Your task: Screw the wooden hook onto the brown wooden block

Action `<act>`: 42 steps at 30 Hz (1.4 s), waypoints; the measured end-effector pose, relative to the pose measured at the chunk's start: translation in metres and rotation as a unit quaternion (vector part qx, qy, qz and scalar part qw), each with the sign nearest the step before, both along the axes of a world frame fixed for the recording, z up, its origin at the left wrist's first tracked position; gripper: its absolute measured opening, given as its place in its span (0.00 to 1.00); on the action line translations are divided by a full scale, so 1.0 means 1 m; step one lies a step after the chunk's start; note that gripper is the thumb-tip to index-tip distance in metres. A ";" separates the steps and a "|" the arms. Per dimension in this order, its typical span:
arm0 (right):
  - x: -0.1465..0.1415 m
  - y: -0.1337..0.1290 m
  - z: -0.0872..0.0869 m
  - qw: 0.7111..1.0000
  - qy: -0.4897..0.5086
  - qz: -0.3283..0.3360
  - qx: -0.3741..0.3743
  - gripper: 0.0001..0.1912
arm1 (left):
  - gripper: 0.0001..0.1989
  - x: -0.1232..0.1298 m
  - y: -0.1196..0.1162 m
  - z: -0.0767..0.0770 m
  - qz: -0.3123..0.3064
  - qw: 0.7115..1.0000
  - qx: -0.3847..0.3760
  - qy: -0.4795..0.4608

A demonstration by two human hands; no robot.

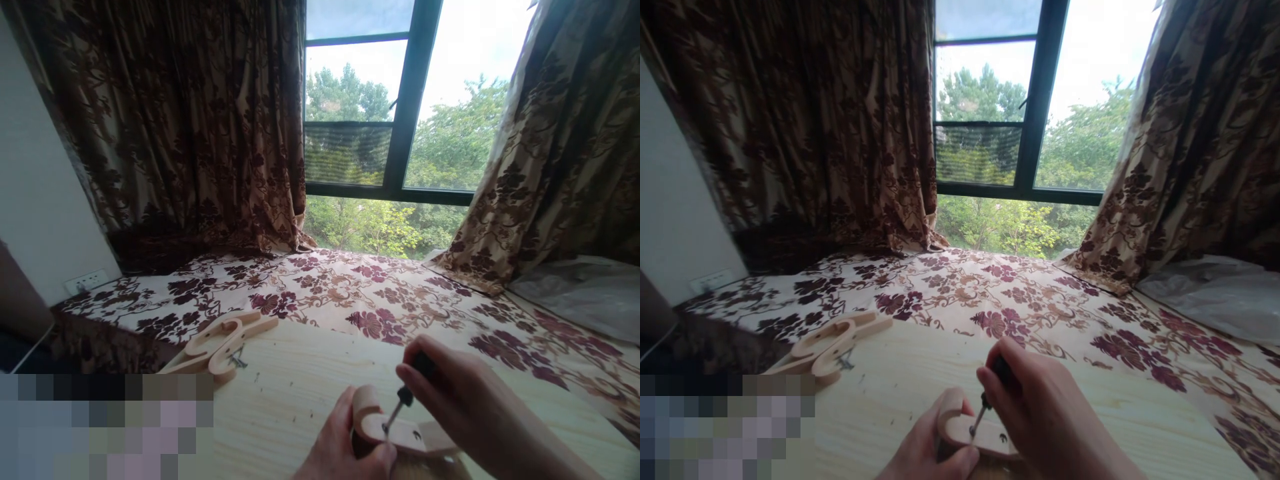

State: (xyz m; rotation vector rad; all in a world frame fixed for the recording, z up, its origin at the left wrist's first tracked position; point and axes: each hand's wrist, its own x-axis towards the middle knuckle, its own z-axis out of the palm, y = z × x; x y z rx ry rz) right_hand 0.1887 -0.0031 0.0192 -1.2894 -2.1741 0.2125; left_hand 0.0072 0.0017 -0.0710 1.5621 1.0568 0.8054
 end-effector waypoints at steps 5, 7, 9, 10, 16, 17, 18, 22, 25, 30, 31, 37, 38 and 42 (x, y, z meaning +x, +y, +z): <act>0.008 -0.006 0.005 0.999 -0.010 0.015 -0.051 0.10 | 0.10 0.002 -0.001 0.008 0.003 1.000 0.018 0.024; 0.007 -0.009 0.007 0.995 0.000 0.040 -0.088 0.09 | 0.10 0.003 0.000 0.009 0.009 0.999 0.022 0.025; 0.003 -0.008 0.008 0.993 0.017 0.040 -0.108 0.10 | 0.10 0.004 0.000 0.009 0.012 0.999 0.021 0.023; 0.001 -0.007 0.009 0.993 0.028 0.031 -0.107 0.11 | 0.10 0.004 0.000 0.010 0.011 0.999 0.021 0.022; -0.001 -0.002 0.006 0.996 0.050 -0.004 -0.075 0.13 | 0.09 0.003 -0.003 0.014 0.000 1.000 0.024 0.011; 0.000 -0.003 0.005 0.996 0.042 -0.002 -0.076 0.12 | 0.10 0.002 -0.003 0.013 0.000 1.000 0.025 0.013; 0.002 -0.005 0.004 0.997 0.035 0.005 -0.073 0.11 | 0.10 0.002 -0.003 0.012 0.000 1.000 0.024 0.015; 0.006 -0.005 0.002 0.999 0.014 0.030 -0.040 0.10 | 0.11 0.000 -0.001 0.004 -0.003 1.000 0.005 0.008; 0.004 0.001 -0.001 0.999 0.004 0.020 -0.032 0.13 | 0.12 -0.001 0.000 0.001 -0.002 1.000 0.000 0.007; 0.007 0.000 -0.001 0.999 -0.006 -0.029 -0.027 0.14 | 0.11 0.001 -0.001 0.007 0.006 1.000 0.015 0.023; 0.009 -0.002 0.001 0.999 -0.008 -0.024 -0.035 0.13 | 0.10 0.001 -0.002 0.008 0.007 0.999 0.022 0.026; 0.008 -0.009 0.008 0.999 -0.002 0.031 -0.044 0.12 | 0.10 0.003 -0.002 0.011 0.012 0.999 0.019 0.032; 0.005 -0.006 0.007 0.999 -0.001 0.022 -0.038 0.13 | 0.09 0.003 -0.003 0.012 0.008 0.999 0.017 0.026; 0.003 0.003 0.004 0.999 0.016 -0.028 -0.011 0.13 | 0.09 0.002 -0.005 0.013 -0.007 1.000 0.012 0.001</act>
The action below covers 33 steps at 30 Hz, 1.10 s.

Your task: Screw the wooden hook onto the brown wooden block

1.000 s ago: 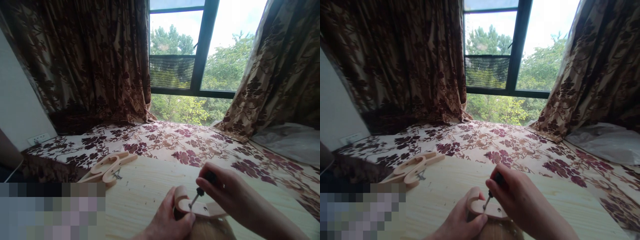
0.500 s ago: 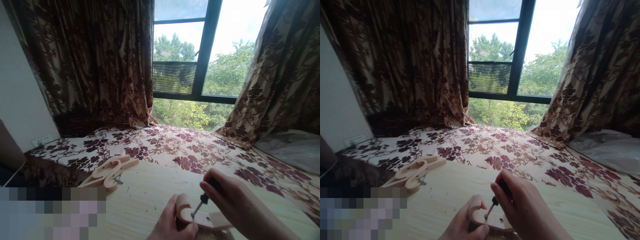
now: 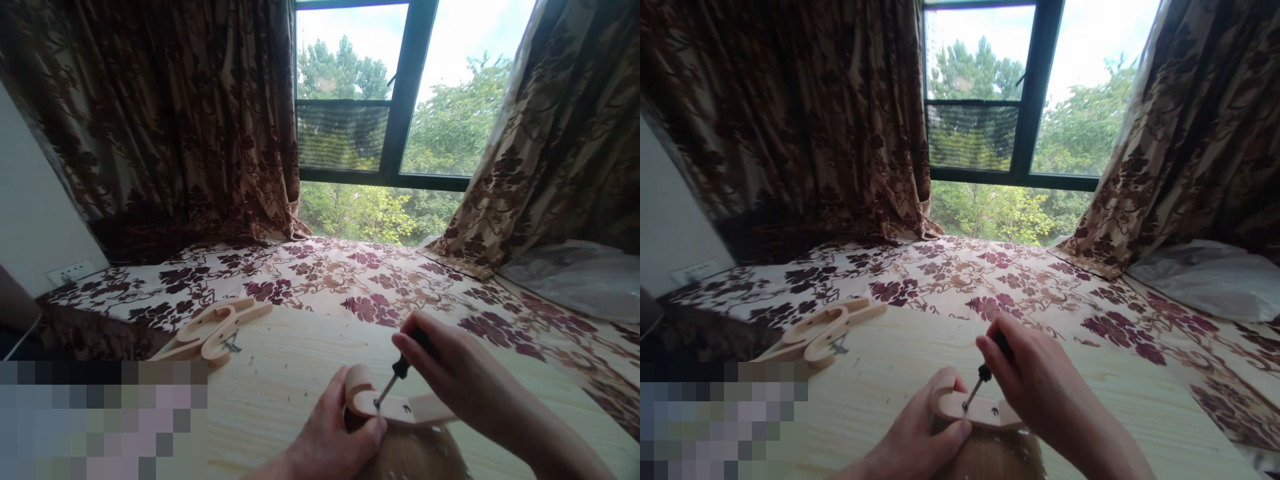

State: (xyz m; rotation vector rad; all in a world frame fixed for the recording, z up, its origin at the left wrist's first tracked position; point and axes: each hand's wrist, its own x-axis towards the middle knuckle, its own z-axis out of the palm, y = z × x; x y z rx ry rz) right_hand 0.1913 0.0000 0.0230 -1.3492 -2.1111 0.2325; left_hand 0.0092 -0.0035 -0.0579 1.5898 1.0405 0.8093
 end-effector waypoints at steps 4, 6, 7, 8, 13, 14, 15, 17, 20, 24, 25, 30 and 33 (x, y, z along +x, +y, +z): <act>0.006 -0.003 0.002 0.999 0.002 0.020 -0.038 0.09 | 0.09 -0.001 -0.001 0.001 -0.002 1.000 0.000 0.002; 0.006 -0.007 0.004 0.997 0.008 0.045 -0.059 0.08 | 0.09 -0.001 -0.001 0.000 0.003 1.000 0.001 0.003; 0.005 -0.008 0.005 0.996 0.012 0.055 -0.062 0.08 | 0.09 0.000 -0.001 0.000 0.003 1.000 -0.001 0.003; 0.003 -0.009 0.005 0.996 0.014 0.061 -0.057 0.08 | 0.09 0.000 0.000 0.000 0.003 1.000 -0.004 0.000; -0.008 0.000 0.000 0.999 0.031 -0.003 -0.030 0.11 | 0.09 0.000 0.002 0.002 -0.001 1.000 -0.006 -0.012; -0.009 0.001 0.001 0.999 0.033 -0.017 -0.031 0.11 | 0.09 0.000 0.002 0.002 -0.002 1.000 -0.002 -0.010; -0.008 0.002 0.003 0.999 0.026 -0.023 -0.034 0.12 | 0.09 0.000 0.003 0.002 -0.003 1.000 0.003 -0.009; -0.004 0.000 0.012 0.999 -0.017 -0.016 -0.042 0.11 | 0.09 -0.001 0.004 0.001 -0.008 1.000 0.012 -0.007; 0.003 -0.011 0.033 0.989 -0.125 0.044 -0.068 0.05 | 0.09 -0.003 0.006 -0.002 -0.025 0.999 0.019 -0.011; -0.001 -0.026 0.060 0.957 -0.268 0.099 -0.058 0.07 | 0.09 -0.001 0.003 -0.003 -0.034 0.999 0.006 -0.013; -0.004 -0.027 0.064 0.948 -0.297 0.097 -0.052 0.07 | 0.10 0.000 0.002 -0.003 -0.024 1.000 0.004 -0.012; -0.021 -0.018 0.071 0.923 -0.364 0.120 -0.037 0.07 | 0.21 0.004 -0.007 0.000 0.012 0.997 -0.042 -0.062; -0.024 -0.015 0.069 0.920 -0.371 0.119 -0.030 0.05 | 0.28 0.005 -0.011 -0.005 0.030 0.995 -0.066 -0.061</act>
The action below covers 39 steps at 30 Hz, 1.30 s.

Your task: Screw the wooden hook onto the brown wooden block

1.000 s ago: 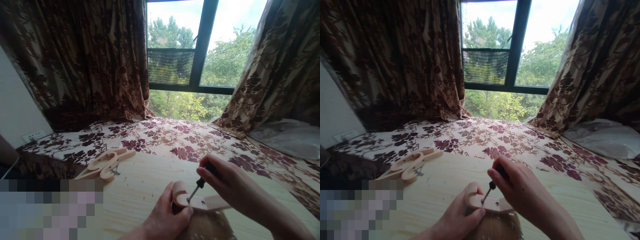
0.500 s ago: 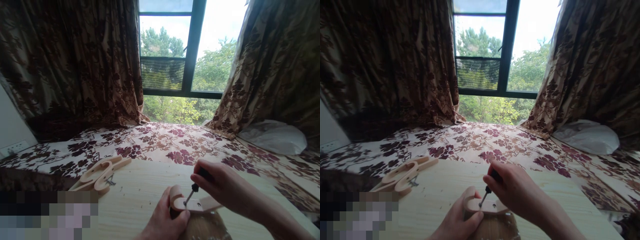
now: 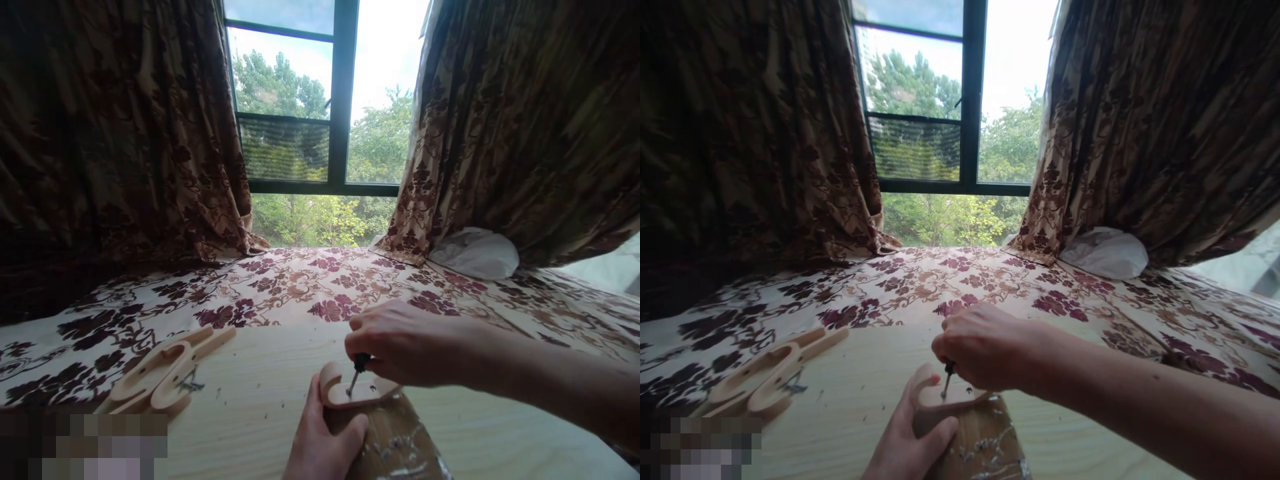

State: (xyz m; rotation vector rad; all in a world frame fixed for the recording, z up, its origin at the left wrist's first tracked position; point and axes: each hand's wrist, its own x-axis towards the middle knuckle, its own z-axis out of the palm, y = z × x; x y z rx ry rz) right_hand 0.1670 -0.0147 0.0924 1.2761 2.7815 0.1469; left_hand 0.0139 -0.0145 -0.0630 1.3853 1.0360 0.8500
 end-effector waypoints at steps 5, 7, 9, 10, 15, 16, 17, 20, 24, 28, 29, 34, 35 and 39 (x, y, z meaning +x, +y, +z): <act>0.001 0.001 -0.004 0.999 0.012 -0.033 -0.006 0.07 | 0.27 0.002 -0.002 -0.003 0.023 0.998 0.017 0.055; 0.003 0.005 -0.006 0.998 0.016 -0.052 -0.006 0.07 | 0.25 0.002 -0.003 0.000 0.022 0.997 0.032 0.060; 0.005 0.009 -0.007 0.998 0.020 -0.066 -0.015 0.07 | 0.22 0.003 -0.004 0.001 0.026 0.997 0.043 0.057; 0.005 0.011 -0.008 0.997 0.020 -0.070 -0.022 0.08 | 0.22 0.002 -0.004 0.001 0.029 0.997 0.048 0.049; -0.004 0.011 -0.004 0.997 0.006 -0.072 -0.037 0.09 | 0.19 0.002 -0.005 -0.005 0.029 0.996 0.081 -0.006; -0.007 0.010 -0.002 0.997 0.001 -0.071 -0.037 0.09 | 0.18 0.002 -0.005 -0.007 0.030 0.996 0.088 -0.009; -0.010 0.009 0.000 0.997 -0.004 -0.069 -0.040 0.10 | 0.16 0.002 -0.004 -0.007 0.032 0.995 0.093 -0.009; -0.014 0.010 0.003 0.997 -0.012 -0.059 -0.055 0.11 | 0.15 0.002 -0.005 -0.007 0.047 0.994 0.094 -0.006; -0.010 0.019 0.003 0.996 -0.016 -0.060 -0.069 0.11 | 0.17 0.002 -0.006 -0.007 0.062 0.994 0.090 -0.004; -0.002 0.020 0.002 0.996 -0.023 -0.049 -0.066 0.11 | 0.18 0.001 -0.006 -0.008 0.061 0.994 0.087 -0.009; 0.000 0.018 0.003 0.997 -0.025 -0.040 -0.061 0.11 | 0.18 0.001 -0.006 -0.009 0.056 0.995 0.084 -0.012; 0.000 0.011 0.007 0.997 -0.051 0.045 -0.043 0.08 | 0.17 -0.002 -0.005 -0.012 0.030 0.996 0.076 -0.021; -0.002 0.011 0.007 0.996 -0.055 0.063 -0.042 0.08 | 0.18 -0.003 -0.004 -0.013 0.029 0.997 0.075 -0.020; -0.008 0.018 0.008 0.993 -0.068 0.082 -0.048 0.08 | 0.22 -0.006 -0.001 -0.020 0.033 0.998 0.061 -0.009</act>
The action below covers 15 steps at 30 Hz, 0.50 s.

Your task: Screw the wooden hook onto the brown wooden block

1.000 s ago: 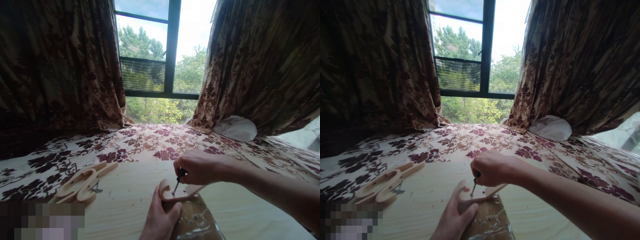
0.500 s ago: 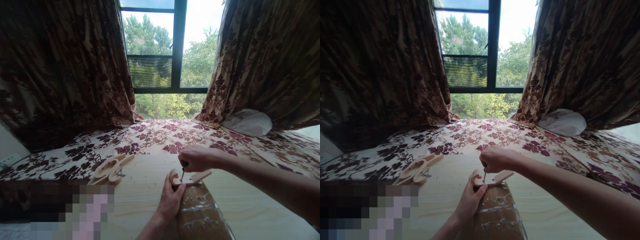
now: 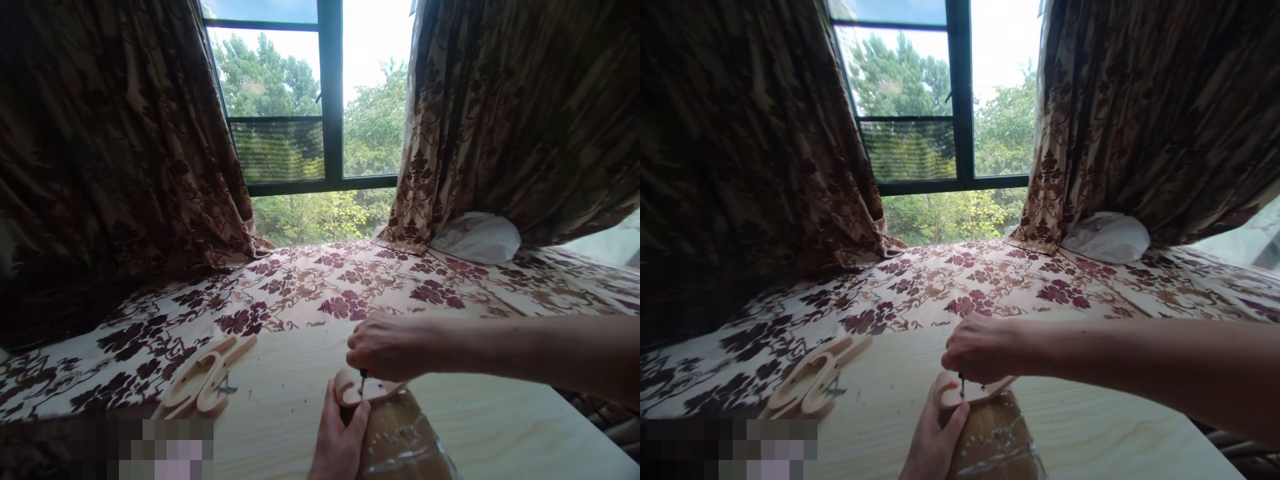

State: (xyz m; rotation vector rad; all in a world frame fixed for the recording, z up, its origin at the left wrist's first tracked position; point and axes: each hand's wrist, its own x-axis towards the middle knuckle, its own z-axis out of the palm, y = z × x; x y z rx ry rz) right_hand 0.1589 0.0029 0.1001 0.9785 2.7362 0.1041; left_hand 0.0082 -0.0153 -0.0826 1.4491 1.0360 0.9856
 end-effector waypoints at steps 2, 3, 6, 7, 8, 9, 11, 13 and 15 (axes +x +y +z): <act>-0.002 0.003 0.000 1.000 -0.012 -0.029 -0.003 0.07 | 0.24 -0.001 0.001 -0.003 0.004 1.000 -0.007 0.004; -0.003 0.004 0.001 0.999 -0.018 -0.044 -0.003 0.07 | 0.24 0.000 0.001 -0.004 0.004 1.000 -0.011 0.005; -0.003 0.004 0.003 0.998 -0.025 -0.063 -0.003 0.08 | 0.23 0.002 -0.002 -0.003 0.027 1.000 -0.009 -0.010; -0.003 0.003 0.004 0.998 -0.025 -0.055 -0.004 0.09 | 0.22 0.003 -0.003 -0.002 0.037 0.999 -0.006 -0.018; -0.003 0.002 0.005 0.999 -0.023 -0.042 -0.006 0.09 | 0.21 0.004 -0.005 -0.001 0.046 0.999 -0.002 -0.025; -0.003 0.001 0.006 0.999 -0.021 -0.026 -0.006 0.09 | 0.20 0.005 -0.006 0.001 0.050 0.998 0.002 -0.031; -0.004 -0.001 0.007 1.000 -0.016 0.005 -0.009 0.09 | 0.19 0.006 -0.009 0.004 0.042 0.999 0.006 -0.034; -0.005 -0.002 0.006 1.000 -0.012 0.017 -0.012 0.10 | 0.18 0.006 -0.010 0.005 0.031 0.999 0.006 -0.035; -0.006 -0.001 0.004 1.000 -0.010 0.003 -0.018 0.08 | 0.18 0.005 -0.010 0.005 0.027 0.999 0.001 -0.033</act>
